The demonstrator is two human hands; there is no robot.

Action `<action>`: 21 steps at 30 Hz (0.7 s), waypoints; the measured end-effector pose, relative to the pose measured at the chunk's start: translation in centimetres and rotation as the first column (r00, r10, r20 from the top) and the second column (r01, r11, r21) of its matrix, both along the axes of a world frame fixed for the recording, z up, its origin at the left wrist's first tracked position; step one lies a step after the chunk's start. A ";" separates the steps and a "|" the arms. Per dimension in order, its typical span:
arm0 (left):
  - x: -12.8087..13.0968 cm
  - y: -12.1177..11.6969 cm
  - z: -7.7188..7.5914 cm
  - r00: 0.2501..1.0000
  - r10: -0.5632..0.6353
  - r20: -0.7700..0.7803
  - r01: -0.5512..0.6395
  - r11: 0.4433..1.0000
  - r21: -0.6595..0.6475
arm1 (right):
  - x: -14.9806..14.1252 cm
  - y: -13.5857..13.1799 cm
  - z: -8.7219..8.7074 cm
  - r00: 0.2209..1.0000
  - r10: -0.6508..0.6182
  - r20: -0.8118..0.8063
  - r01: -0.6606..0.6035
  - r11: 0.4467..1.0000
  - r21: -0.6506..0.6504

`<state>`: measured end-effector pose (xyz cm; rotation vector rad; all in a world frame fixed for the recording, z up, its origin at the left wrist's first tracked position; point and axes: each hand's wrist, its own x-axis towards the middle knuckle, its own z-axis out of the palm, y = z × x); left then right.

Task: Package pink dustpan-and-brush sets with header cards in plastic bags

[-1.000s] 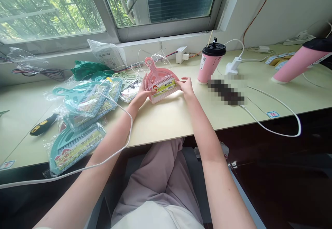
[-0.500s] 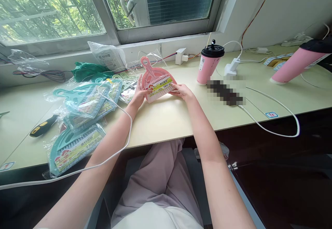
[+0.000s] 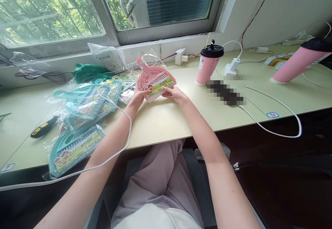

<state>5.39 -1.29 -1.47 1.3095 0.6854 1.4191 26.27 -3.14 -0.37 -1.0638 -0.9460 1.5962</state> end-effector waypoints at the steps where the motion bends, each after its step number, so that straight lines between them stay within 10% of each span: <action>1: 0.1 -0.1 -0.1 1.000 -0.010 -0.012 0.009 1.000 -0.010 | -0.1 0.0 -0.1 0.999 0.014 0.030 -0.013 1.000 -0.011; 21: 0.7 -0.1 -0.1 0.983 -0.159 0.089 0.176 0.957 -0.232 | 1.2 1.5 -1.1 0.976 -0.207 -0.060 0.207 0.978 -0.013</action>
